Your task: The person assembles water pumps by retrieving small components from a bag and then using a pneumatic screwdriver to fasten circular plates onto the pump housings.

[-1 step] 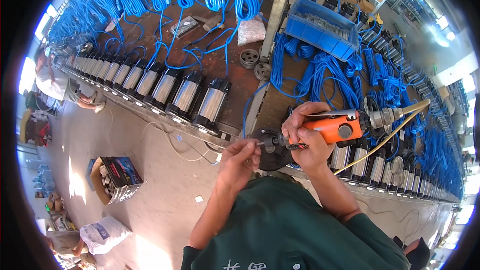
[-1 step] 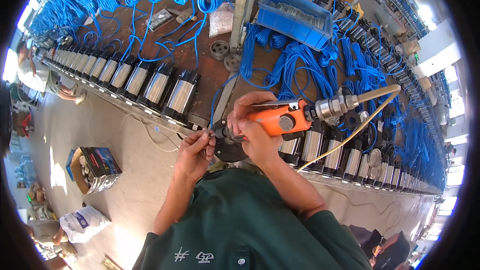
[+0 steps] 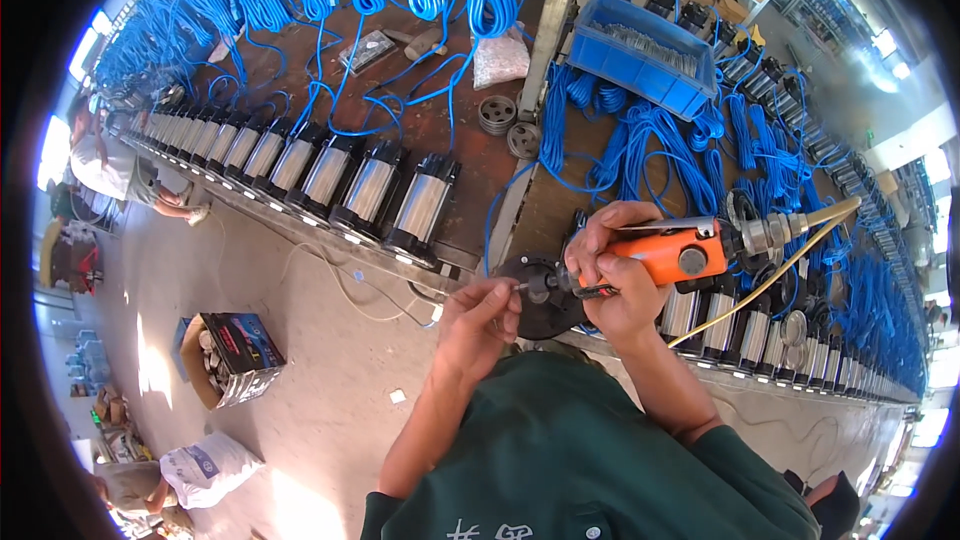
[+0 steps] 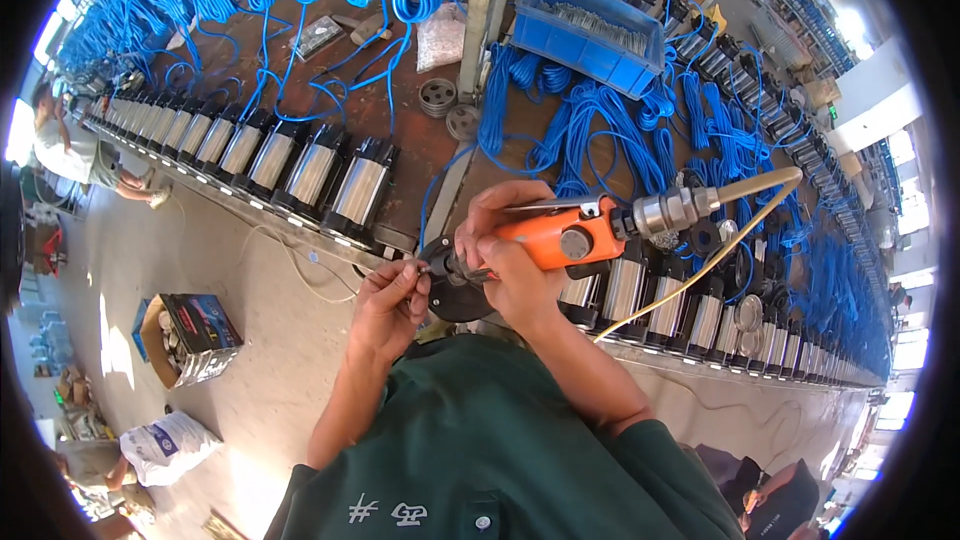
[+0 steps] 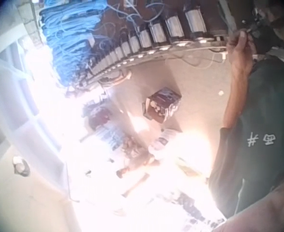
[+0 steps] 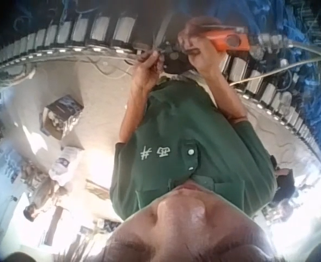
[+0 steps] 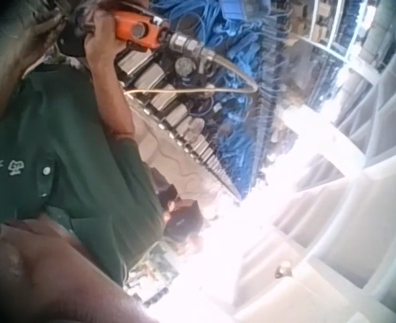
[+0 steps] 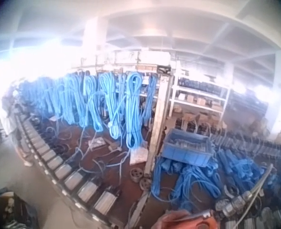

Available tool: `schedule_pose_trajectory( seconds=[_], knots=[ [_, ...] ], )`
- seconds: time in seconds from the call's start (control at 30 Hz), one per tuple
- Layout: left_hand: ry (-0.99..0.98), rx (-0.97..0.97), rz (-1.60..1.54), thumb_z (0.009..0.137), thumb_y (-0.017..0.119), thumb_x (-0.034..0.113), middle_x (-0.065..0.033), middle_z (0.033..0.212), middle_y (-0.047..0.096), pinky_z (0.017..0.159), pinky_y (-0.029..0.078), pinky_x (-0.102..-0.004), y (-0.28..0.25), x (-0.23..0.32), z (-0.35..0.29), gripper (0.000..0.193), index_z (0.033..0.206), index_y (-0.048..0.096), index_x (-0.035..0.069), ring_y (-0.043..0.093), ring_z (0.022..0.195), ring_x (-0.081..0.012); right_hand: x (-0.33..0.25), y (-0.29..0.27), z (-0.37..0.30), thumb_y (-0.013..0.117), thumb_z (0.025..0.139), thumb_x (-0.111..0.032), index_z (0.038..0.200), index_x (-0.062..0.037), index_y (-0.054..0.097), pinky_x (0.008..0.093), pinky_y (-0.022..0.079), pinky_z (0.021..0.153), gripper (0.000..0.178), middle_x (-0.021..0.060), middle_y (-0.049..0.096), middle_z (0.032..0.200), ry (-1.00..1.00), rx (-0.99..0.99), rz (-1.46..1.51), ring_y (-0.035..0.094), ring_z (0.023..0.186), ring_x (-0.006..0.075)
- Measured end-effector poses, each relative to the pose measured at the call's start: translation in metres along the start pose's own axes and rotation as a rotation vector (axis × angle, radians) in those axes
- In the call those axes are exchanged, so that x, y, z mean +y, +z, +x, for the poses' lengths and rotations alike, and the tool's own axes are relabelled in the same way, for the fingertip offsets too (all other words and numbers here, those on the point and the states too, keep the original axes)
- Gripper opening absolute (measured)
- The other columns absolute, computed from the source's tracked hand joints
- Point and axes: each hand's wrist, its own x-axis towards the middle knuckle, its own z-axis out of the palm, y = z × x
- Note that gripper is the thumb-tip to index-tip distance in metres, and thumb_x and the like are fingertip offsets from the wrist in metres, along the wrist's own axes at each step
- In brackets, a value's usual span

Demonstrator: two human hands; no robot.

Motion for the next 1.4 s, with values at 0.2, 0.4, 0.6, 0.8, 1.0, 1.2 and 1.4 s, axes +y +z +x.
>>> schedule_pose_trajectory(
  seconds=[0.2,0.4,0.6,0.8,1.0,1.2,1.4],
  knots=[
    [-0.007,-0.052,0.175,0.095,0.06,0.015,-0.0006,0.059,0.052,0.041,0.029,-0.0216,0.001,-0.011,-0.017,0.018,0.093,0.066,-0.001,0.04,0.045,-0.0061,-0.015,-0.015,-0.01,0.051,0.073,-0.005,0.106,-0.0023,0.048,0.0318,0.046,0.063,0.033,0.0096,0.051,0.087,0.003,-0.083,-0.022,0.046,0.054,0.0117],
    [0.243,-0.145,0.936,0.084,0.061,0.003,0.0038,0.055,0.043,0.049,0.03,-0.024,-0.007,-0.041,-0.036,0.034,0.118,0.067,0.002,0.032,0.049,-0.007,-0.019,-0.038,-0.043,0.05,0.07,0.009,0.105,-0.0028,0.047,0.0323,0.048,0.058,0.036,0.0121,0.053,0.079,0.07,-0.125,-0.153,0.052,0.057,0.0164],
    [0.414,0.0,1.158,0.081,0.064,0.006,-0.0075,0.05,0.041,0.048,0.036,-0.0307,-0.009,-0.064,-0.026,0.037,0.118,0.068,0.008,0.038,0.045,-0.0122,-0.005,-0.05,-0.054,0.054,0.074,0.01,0.099,-0.0013,0.05,0.0267,0.051,0.058,0.028,0.0132,0.056,0.084,0.085,-0.186,-0.314,0.057,0.064,0.0164],
    [0.494,0.165,1.328,0.08,0.071,0.017,-0.0095,0.058,0.058,0.051,0.046,-0.0373,-0.013,-0.061,-0.027,0.029,0.109,0.071,0.014,0.056,0.051,-0.0251,0.003,-0.048,-0.05,0.057,0.074,0.006,0.096,0.001,0.054,0.026,0.051,0.058,0.023,0.0138,0.057,0.084,0.099,-0.203,-0.348,0.059,0.065,0.0166],
    [0.652,0.171,1.313,0.079,0.074,0.02,-0.009,0.061,0.061,0.051,0.047,-0.0374,-0.028,-0.069,-0.019,0.026,0.105,0.071,0.015,0.061,0.054,-0.0246,0.006,-0.042,-0.05,0.061,0.071,0.005,0.09,0.0016,0.059,0.0261,0.052,0.061,0.019,0.0131,0.062,0.083,0.104,-0.284,-0.524,0.061,0.069,0.0162],
    [0.217,0.235,0.204,0.086,0.061,0.004,-0.0025,0.074,0.055,0.059,0.041,-0.0268,-0.042,-0.047,-0.036,0.019,0.104,0.062,-0.001,0.052,0.064,-0.0121,0.006,-0.039,-0.05,0.06,0.071,0.006,0.096,0.0028,0.06,0.0252,0.052,0.064,0.025,0.0119,0.064,0.085,0.144,-0.318,-0.595,0.063,0.069,0.0134],
    [0.203,0.317,-0.288,0.092,0.047,-0.001,-0.0179,0.102,0.061,0.079,0.051,-0.0326,-0.083,-0.043,-0.023,0.021,0.112,0.052,-0.005,0.061,0.091,-0.024,-0.002,-0.028,-0.041,0.058,0.072,0.005,0.103,0.0026,0.055,0.0272,0.051,0.059,0.031,0.0122,0.059,0.083,0.185,-0.301,-0.512,0.057,0.062,0.0144]
  ],
)
